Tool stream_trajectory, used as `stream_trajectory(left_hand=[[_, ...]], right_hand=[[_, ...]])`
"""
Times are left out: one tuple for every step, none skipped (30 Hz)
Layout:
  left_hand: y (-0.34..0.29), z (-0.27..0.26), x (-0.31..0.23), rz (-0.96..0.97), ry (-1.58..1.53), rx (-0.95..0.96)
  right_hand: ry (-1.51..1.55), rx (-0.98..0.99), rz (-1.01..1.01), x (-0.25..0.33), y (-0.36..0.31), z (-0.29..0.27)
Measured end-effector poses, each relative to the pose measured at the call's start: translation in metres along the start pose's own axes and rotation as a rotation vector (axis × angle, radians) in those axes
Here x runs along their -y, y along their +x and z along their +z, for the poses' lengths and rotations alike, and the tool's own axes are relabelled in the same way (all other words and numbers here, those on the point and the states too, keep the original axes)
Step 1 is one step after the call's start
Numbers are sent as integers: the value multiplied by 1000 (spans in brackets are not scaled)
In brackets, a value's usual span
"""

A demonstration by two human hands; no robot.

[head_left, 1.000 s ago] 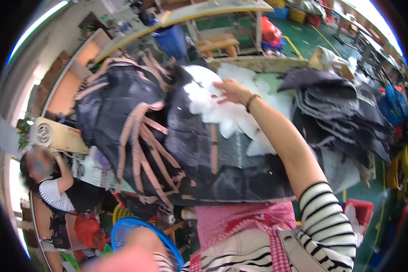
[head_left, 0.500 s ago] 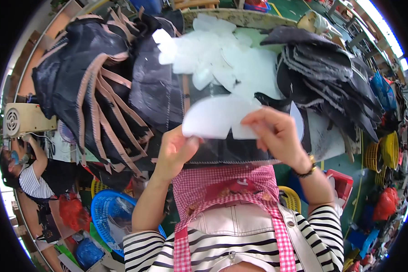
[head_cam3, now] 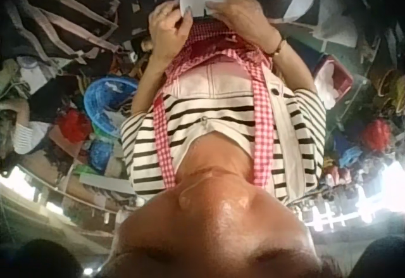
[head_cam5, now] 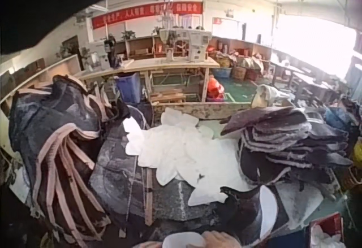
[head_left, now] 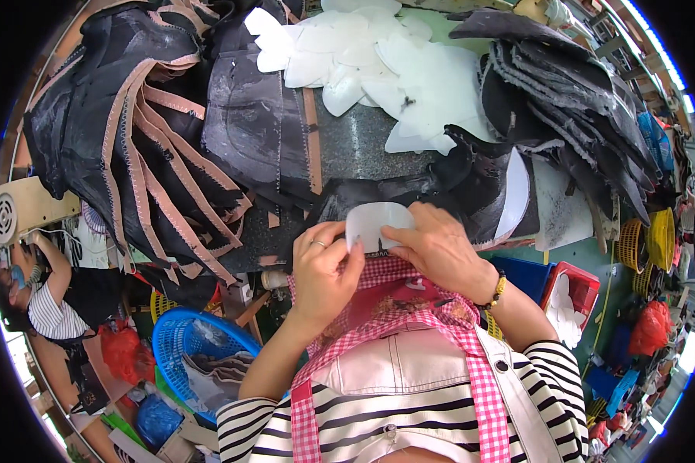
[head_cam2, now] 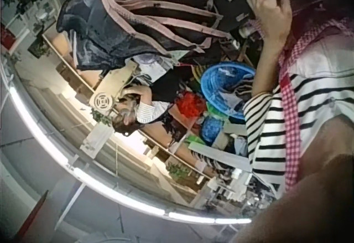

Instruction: The person assembles shoe components by hand in a factory setting. They pick up black shoe uppers and white insoles, insert the insoles into the uppers, and place the assembled units into a blue basket. The process is repeated for multiple pairs.

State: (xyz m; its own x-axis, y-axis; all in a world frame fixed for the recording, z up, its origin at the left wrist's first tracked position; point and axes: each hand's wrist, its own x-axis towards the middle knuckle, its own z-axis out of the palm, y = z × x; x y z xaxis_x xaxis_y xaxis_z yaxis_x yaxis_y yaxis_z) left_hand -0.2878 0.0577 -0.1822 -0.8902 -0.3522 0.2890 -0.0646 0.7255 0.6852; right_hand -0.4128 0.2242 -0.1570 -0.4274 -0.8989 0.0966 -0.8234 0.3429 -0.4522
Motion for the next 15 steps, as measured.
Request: stream_trajectory(left_hand=[[0, -3, 2, 60, 50, 84], [6, -10, -2, 138, 96, 173], [10, -18, -4, 212, 142, 260], [12, -22, -4, 247, 163, 377], [14, -26, 0, 337, 256, 414], [17, -29, 5, 425, 351, 448], [20, -31, 9, 516, 445, 483], [25, -28, 15, 582, 453, 448], [24, -28, 19, 632, 457, 459], [24, -30, 23, 687, 461, 470], [30, -27, 24, 762, 458, 477], [36, -23, 18, 893, 475, 380], [38, -28, 10, 1030, 521, 332], [44, -28, 2, 1186, 547, 253], [49, -25, -2, 1181, 532, 260]], right_hand=[[-90, 15, -9, 4, 2, -2], [-104, -33, -25, 8, 2, -2], [-114, -76, -43, 14, 3, 1], [-126, -120, -59, 20, 3, 3], [-86, -143, -48, 22, 2, 13], [-46, -165, -40, 19, -1, 31], [-5, -188, -29, 16, -4, 44], [5, -232, -49, 12, 0, 45], [-13, -196, -43, 13, 0, 44], [-31, -163, -34, 17, 2, 44], [-63, -140, -13, 18, 3, 41], [-146, -127, -17, 18, 5, 39], [-182, -84, -15, 21, 7, 33], [-128, -110, -110, 11, 6, 33], [-46, -15, -103, 1, 5, 31]])
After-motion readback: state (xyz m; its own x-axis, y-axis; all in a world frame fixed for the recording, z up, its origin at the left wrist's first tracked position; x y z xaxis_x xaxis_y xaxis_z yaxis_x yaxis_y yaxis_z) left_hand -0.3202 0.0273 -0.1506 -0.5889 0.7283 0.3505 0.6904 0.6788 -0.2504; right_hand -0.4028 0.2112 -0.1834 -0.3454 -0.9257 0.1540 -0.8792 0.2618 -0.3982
